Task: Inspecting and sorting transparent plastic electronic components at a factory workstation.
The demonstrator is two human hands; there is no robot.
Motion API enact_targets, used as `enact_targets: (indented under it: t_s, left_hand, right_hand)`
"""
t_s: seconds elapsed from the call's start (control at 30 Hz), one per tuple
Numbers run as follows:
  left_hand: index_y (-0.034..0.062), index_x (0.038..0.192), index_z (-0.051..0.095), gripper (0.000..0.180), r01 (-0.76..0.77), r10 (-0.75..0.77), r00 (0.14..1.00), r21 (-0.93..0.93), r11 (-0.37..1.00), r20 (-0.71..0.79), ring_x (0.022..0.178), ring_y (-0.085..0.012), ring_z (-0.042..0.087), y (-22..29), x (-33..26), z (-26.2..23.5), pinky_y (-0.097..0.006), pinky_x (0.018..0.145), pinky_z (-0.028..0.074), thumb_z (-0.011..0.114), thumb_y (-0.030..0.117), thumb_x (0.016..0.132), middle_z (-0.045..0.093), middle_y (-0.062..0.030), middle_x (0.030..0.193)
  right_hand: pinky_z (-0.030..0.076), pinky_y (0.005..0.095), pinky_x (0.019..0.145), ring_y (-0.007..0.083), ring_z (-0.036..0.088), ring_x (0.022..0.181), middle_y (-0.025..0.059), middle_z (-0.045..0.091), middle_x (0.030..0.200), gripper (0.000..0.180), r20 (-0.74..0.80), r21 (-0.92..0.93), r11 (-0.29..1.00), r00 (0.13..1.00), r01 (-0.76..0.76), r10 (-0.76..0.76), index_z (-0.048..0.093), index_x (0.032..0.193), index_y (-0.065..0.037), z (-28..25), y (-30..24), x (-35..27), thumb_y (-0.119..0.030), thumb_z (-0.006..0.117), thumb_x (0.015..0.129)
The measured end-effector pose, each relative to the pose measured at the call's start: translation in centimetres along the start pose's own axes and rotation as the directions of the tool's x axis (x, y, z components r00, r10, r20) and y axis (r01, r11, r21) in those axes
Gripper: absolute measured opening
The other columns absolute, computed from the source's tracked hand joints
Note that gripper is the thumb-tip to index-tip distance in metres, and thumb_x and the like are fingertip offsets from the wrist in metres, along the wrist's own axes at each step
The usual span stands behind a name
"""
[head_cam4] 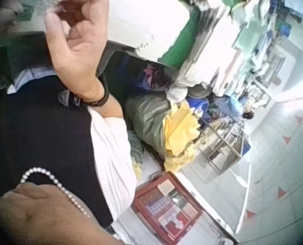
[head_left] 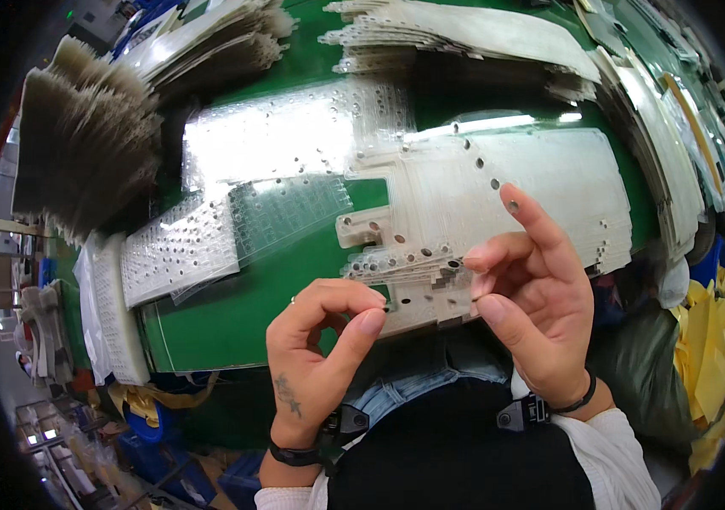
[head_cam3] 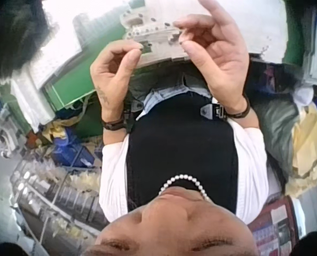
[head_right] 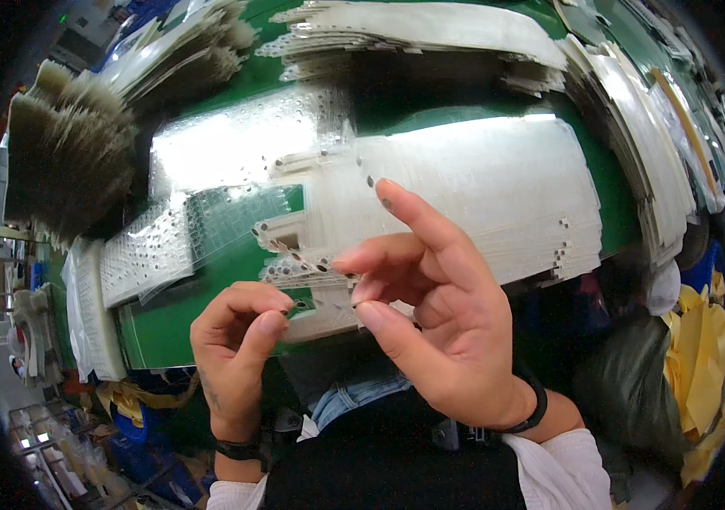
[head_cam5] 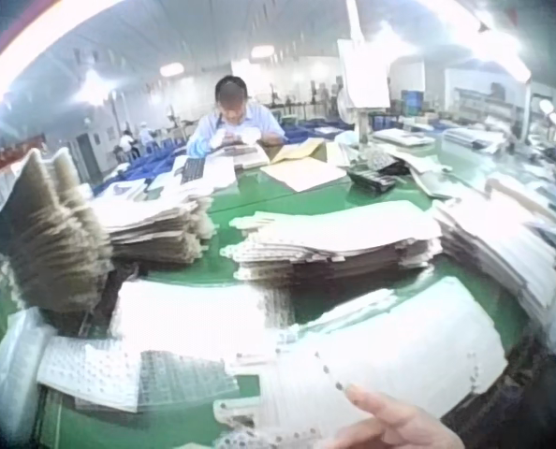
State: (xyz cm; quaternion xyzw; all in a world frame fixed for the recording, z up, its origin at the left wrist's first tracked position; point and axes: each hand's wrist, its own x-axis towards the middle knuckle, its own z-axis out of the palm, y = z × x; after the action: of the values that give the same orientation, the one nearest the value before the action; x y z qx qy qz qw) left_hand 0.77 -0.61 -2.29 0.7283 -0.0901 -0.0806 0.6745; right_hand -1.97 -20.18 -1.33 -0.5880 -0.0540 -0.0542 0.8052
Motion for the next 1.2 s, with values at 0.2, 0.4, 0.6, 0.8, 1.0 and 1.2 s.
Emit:
enact_targets:
  t_s: [0.2,0.4,0.6,0.8,1.0,1.2]
  left_hand:
    - [0.0004,0.081,0.056,0.006,-0.024,0.024,1.000,-0.074,0.997,-0.008,0.087,-0.0156,0.053,1.0,-0.8,-0.6,-0.027,0.079,0.041,0.061,0.004,0.080,0.059,-0.0121,0.095]
    - [0.0016,0.080,0.056,0.009,-0.039,0.035,0.997,-0.070,0.997,-0.064,0.089,-0.0178,0.053,0.5,-0.9,-0.5,-0.029,0.084,0.039,0.063,0.006,0.078,0.057,-0.0112,0.094]
    - [0.0013,0.074,0.056,0.011,0.108,-0.082,0.988,0.196,0.975,-0.134,0.086,-0.0182,0.058,-0.6,-1.4,-0.1,-0.028,0.082,0.042,0.066,0.005,0.077,0.063,-0.0117,0.091]
    - [0.0009,0.072,0.057,0.011,0.152,-0.132,0.981,0.144,0.978,-0.141,0.077,-0.0157,0.061,-1.4,-1.4,-0.2,-0.026,0.075,0.045,0.067,0.002,0.075,0.066,-0.0102,0.082]
    - [0.0008,0.071,0.057,0.011,0.177,-0.156,0.975,0.130,0.976,-0.156,0.075,-0.0146,0.062,-1.3,-1.3,-0.2,-0.025,0.073,0.045,0.067,0.000,0.074,0.067,-0.0098,0.080]
    - [0.0004,0.071,0.058,0.010,0.185,-0.166,0.974,0.118,0.976,-0.156,0.075,-0.0141,0.062,-1.4,-1.2,-0.2,-0.025,0.073,0.046,0.068,0.000,0.074,0.067,-0.0098,0.080]
  right_hand:
    - [0.044,0.0213,0.077,0.0091,0.053,0.083,0.0092,0.058,0.103,0.074,-0.047,-0.146,0.989,0.999,0.018,-0.025,0.026,0.142,0.004,0.3,0.7,-0.1,-0.002,0.065,0.080]
    - [0.046,0.0225,0.075,0.0151,0.056,0.089,0.0169,0.058,0.107,0.081,0.166,-0.451,0.813,0.929,0.369,-0.330,0.017,0.143,0.006,0.2,2.4,-0.4,0.002,0.064,0.077]
    - [0.048,0.0196,0.067,0.0159,0.056,0.080,0.0291,0.046,0.128,0.096,0.220,-0.595,0.700,0.917,0.395,-0.332,-0.004,0.145,0.003,0.3,3.9,-0.8,0.006,0.060,0.074]
    - [0.047,0.0172,0.067,0.0103,0.054,0.074,0.0312,0.039,0.135,0.097,0.192,-0.659,0.707,0.966,0.256,-0.171,-0.006,0.145,0.002,0.5,4.0,-0.9,0.009,0.057,0.071]
    - [0.047,0.0161,0.066,0.0085,0.053,0.072,0.0305,0.038,0.136,0.097,0.097,-0.636,0.756,0.988,0.152,-0.117,-0.005,0.145,0.002,0.9,4.0,-0.8,0.010,0.056,0.069]
    - [0.047,0.0163,0.067,0.0080,0.052,0.072,0.0299,0.038,0.136,0.096,0.112,-0.646,0.748,0.988,0.152,-0.104,-0.004,0.145,0.004,0.8,4.0,-0.7,0.010,0.056,0.069]
